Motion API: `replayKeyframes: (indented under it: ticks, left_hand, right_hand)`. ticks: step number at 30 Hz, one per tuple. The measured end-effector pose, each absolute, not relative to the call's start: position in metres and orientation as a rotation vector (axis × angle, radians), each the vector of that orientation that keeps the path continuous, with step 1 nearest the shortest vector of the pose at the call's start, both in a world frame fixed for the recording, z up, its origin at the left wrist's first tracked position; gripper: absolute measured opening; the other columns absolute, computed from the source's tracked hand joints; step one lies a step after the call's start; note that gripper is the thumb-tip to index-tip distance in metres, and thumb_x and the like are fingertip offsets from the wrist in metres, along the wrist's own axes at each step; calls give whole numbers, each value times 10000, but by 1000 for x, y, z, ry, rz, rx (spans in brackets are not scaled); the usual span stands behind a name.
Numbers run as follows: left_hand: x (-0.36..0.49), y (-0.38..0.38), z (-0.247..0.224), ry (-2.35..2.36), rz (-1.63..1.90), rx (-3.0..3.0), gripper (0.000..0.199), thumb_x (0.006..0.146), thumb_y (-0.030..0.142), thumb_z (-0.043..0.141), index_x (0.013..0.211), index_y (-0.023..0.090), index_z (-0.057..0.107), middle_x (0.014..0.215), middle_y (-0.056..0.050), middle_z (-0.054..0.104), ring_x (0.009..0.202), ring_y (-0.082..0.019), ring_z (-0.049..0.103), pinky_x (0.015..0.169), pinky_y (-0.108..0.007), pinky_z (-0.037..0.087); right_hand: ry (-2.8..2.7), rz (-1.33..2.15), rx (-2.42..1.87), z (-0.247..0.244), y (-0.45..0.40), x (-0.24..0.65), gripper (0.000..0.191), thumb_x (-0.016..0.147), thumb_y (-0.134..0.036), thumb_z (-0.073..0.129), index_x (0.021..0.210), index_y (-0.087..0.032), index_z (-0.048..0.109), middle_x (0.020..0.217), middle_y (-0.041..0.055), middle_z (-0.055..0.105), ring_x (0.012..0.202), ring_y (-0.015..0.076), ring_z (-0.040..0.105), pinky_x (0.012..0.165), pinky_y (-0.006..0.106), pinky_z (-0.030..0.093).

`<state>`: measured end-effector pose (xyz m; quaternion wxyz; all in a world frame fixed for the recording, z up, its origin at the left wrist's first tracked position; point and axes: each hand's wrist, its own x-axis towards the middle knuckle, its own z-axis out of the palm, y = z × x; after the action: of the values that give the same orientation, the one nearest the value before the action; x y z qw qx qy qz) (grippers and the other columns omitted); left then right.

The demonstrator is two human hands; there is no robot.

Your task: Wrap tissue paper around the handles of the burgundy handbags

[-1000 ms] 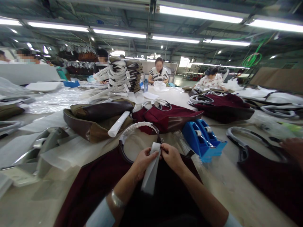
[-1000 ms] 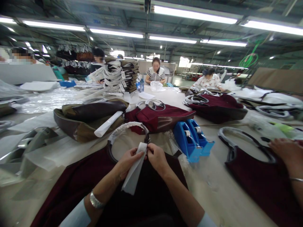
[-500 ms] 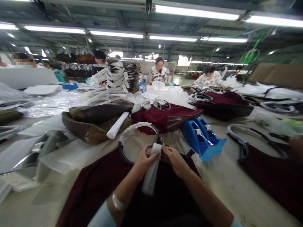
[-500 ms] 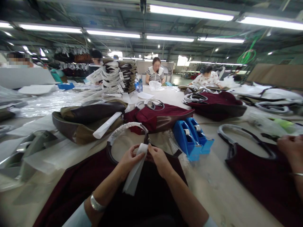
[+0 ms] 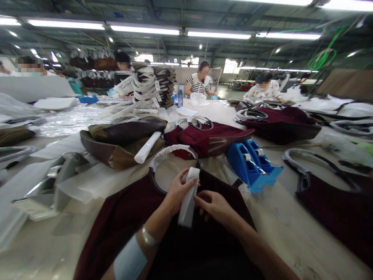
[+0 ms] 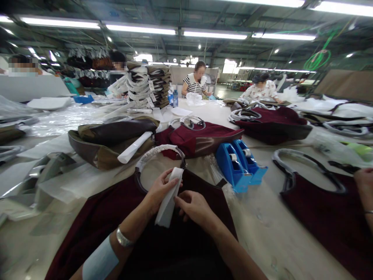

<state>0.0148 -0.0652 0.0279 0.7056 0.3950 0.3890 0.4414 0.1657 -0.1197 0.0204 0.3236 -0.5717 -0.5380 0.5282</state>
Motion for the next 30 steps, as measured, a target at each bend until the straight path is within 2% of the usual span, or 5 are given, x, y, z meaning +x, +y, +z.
replayKeyframes:
  ticks: [4, 14, 20, 25, 30]
  left_hand:
    - [19, -68, 25, 907, 1006, 946, 730, 709, 369, 777, 1326, 161, 446, 881, -110, 713, 798, -229, 691, 629, -275, 531]
    - [22, -72, 23, 1208, 1181, 1508, 516, 773, 333, 680, 1259, 189, 582, 606, 29, 524, 538, -127, 453, 555, -227, 370]
    - [8, -67, 32, 975, 970, 1242, 559, 820, 448, 628, 1288, 160, 522, 828, -45, 662, 696, -155, 586, 584, -207, 440]
    - [-23, -71, 48, 912, 676, 1330, 448, 818, 551, 587, 934, 122, 649, 749, -40, 627, 645, -144, 584, 489, -181, 430]
    - [-34, -81, 43, 755, 590, 1370, 435, 765, 414, 717, 1080, 143, 590, 886, -79, 696, 792, -190, 658, 652, -226, 491]
  right_hand:
    - [-1455, 1364, -1523, 20, -128, 151, 300, 781, -449, 657, 796, -150, 635, 547, -28, 577, 394, 83, 500, 365, 177, 382]
    - [-1128, 1616, -1209, 33, -138, 138, 373, 731, -485, 711, 838, -133, 646, 732, 22, 640, 627, 130, 607, 637, 276, 528]
    - [-1129, 1600, -1209, 34, -138, 142, 407, 688, -512, 749, 806, -131, 664, 660, -1, 616, 569, 107, 562, 584, 245, 482]
    - [-1122, 1523, -1218, 35, -135, 146, 344, 733, -466, 726, 846, -143, 693, 674, -1, 625, 567, 97, 535, 569, 221, 450]
    - [-1173, 1457, -1256, 31, -134, 143, 332, 761, -476, 689, 843, -154, 692, 658, -6, 626, 544, 103, 539, 549, 224, 444]
